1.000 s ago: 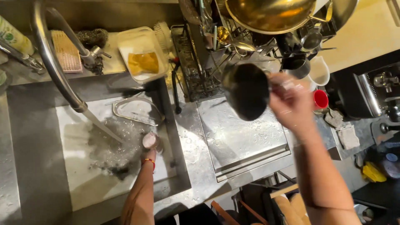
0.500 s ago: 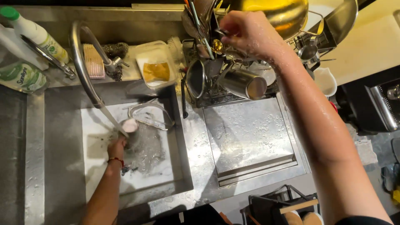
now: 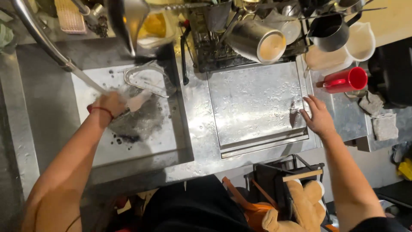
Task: The recorder washes various dishes, including cups, spoons, and metal trays, using a sponge and running water in a commercial kitchen sink.
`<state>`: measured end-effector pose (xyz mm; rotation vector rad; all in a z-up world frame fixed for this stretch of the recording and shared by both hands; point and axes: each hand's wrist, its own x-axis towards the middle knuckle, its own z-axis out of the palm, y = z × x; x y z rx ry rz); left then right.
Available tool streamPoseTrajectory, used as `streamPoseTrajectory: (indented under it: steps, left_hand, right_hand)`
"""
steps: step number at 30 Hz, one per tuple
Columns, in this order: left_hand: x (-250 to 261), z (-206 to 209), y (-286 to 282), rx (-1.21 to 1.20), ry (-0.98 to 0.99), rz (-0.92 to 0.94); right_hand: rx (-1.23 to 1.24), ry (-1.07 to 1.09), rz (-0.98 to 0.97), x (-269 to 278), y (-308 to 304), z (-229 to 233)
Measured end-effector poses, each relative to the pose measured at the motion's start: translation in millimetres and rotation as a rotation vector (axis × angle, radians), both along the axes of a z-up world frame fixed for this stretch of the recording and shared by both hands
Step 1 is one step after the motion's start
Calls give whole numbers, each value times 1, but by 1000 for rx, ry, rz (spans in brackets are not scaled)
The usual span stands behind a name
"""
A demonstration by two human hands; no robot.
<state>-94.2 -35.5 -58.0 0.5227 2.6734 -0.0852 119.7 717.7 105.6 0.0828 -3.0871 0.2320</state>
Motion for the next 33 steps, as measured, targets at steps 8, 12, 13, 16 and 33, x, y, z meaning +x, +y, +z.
streamPoseTrajectory:
  steps: [8,12,13,16,33]
  left_hand:
    - [-51,52,58,-74,-87,340]
    - [-48,100,57,37,-136,436]
    - [-47,86,45,37,-124,455]
    - [-30,63,17,310,-151,481]
    - [52,37,-50,1825,-64,818]
  right_hand:
    - [-3,-77,-458,3,-316,-126]
    - [-584,-445,154,-15,-472,-55]
    - [-583,-440,176,-38,-479,-57]
    - [-869,-166,262,-123,-486,-53]
    - [-411,359,292,-338,-531,-50]
